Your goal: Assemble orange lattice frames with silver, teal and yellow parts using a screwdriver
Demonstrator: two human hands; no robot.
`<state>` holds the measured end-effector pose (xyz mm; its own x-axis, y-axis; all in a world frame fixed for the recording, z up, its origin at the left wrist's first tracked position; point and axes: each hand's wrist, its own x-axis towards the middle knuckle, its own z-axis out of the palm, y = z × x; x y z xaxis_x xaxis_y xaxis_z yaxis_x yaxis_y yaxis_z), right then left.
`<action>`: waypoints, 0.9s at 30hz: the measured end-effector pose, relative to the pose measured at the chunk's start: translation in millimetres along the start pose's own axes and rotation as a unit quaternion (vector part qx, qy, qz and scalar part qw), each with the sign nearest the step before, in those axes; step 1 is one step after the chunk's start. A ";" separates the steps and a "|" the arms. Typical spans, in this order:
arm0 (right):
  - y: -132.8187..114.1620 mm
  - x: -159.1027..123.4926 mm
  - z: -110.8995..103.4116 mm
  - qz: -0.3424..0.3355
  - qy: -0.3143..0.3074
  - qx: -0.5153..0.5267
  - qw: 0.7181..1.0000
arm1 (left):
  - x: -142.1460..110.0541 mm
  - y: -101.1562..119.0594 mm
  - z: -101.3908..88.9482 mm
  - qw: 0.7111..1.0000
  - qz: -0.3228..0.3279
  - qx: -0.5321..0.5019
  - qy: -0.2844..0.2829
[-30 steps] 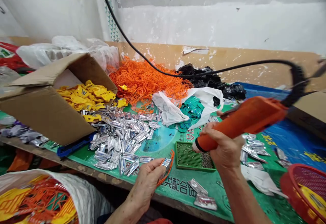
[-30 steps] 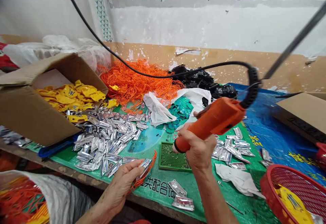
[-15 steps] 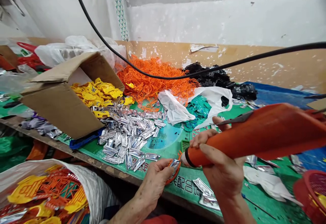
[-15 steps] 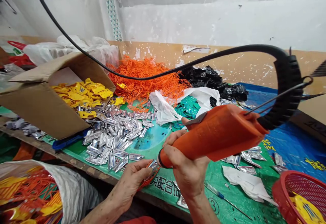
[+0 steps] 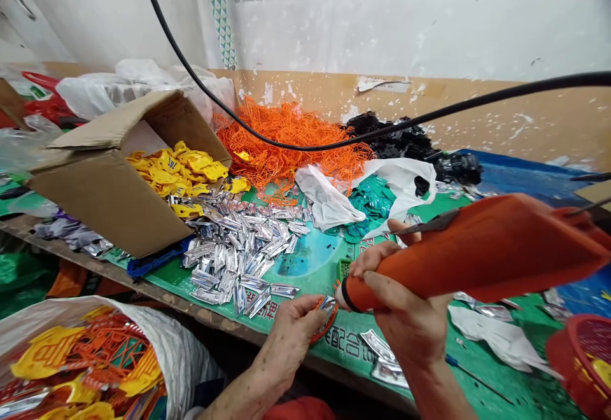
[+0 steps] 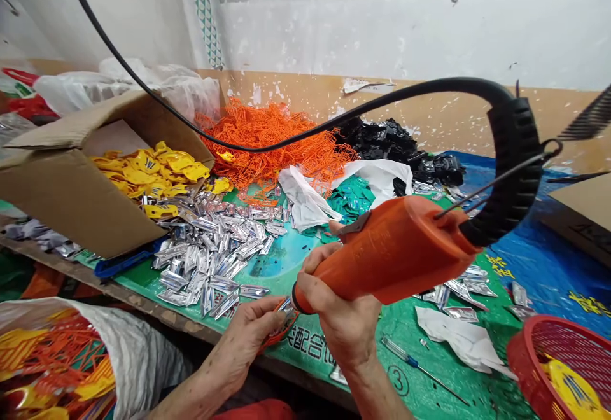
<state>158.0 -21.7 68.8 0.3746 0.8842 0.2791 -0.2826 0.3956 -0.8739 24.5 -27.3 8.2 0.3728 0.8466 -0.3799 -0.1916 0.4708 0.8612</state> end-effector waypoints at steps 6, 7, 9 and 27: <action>2.1 -1.0 -2.6 -0.004 -0.008 -0.028 1.000 | 0.0 -1.0 1.1 1.000 0.001 0.019 0.007; 3.4 -1.4 -3.2 -0.004 -0.009 -0.033 0.999 | 0.4 -1.7 0.9 1.000 0.001 0.020 0.003; 6.3 -2.3 -4.2 -0.007 -0.010 -0.046 0.999 | 1.1 -3.4 0.4 1.000 -0.003 0.021 -0.003; 9.1 -3.9 -1.3 -0.013 -0.010 -0.013 1.000 | -0.6 -1.5 -2.2 0.999 -0.047 -0.027 -0.007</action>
<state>155.1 -21.8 59.2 0.3638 0.8785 0.3097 -0.2500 0.4123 -0.8761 22.5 -27.9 6.3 0.4037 0.7951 -0.4526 -0.2035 0.5603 0.8029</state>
